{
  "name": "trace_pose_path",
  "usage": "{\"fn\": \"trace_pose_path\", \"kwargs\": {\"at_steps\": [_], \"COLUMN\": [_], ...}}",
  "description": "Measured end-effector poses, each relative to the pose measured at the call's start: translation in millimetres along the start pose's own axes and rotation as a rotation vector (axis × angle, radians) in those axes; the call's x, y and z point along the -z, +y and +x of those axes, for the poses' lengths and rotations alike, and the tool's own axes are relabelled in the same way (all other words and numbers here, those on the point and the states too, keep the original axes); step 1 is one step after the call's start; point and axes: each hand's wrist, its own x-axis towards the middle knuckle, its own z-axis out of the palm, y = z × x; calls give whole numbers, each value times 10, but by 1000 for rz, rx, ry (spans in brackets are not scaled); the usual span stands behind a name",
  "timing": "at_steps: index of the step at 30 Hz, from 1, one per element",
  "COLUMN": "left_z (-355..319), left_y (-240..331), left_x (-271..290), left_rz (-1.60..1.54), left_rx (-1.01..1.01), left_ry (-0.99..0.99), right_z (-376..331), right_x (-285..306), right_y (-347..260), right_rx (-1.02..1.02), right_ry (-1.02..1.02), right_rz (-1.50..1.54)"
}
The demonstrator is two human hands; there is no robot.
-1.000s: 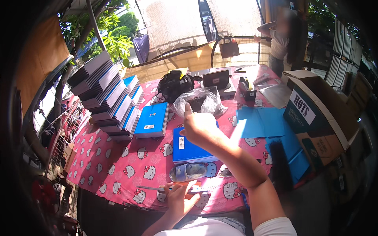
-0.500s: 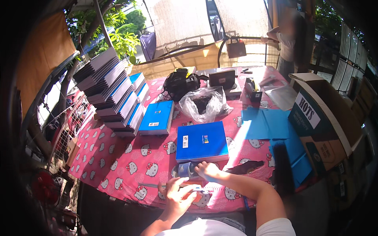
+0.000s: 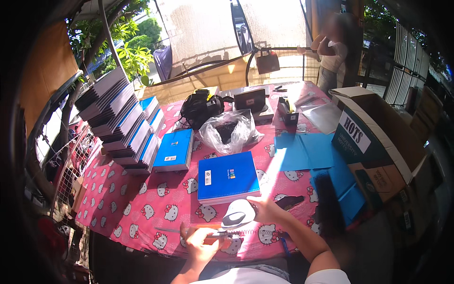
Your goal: The person organizes spiral notebooks by flipping through pages and moving them across a table, while also handling smaller items such as tape and paper scraps.
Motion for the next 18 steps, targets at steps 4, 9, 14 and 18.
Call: {"fn": "trace_pose_path", "kwargs": {"at_steps": [4,9,14,18], "left_z": [52,62,108,85], "left_y": [47,-5,-15,-163], "left_x": [-4,54,134,215], "left_rz": [-23,-11,-196,-201], "left_rx": [26,106,146,62], "left_ry": [-18,-61,-102,-142], "right_z": [-112,67,266,313], "right_x": [-76,-63,-32,-155], "right_y": [243,97,-63,-94], "right_rx": [17,67,57,12], "right_ry": [-256,-292,-217,-357], "right_rz": [118,349,367,212]}}
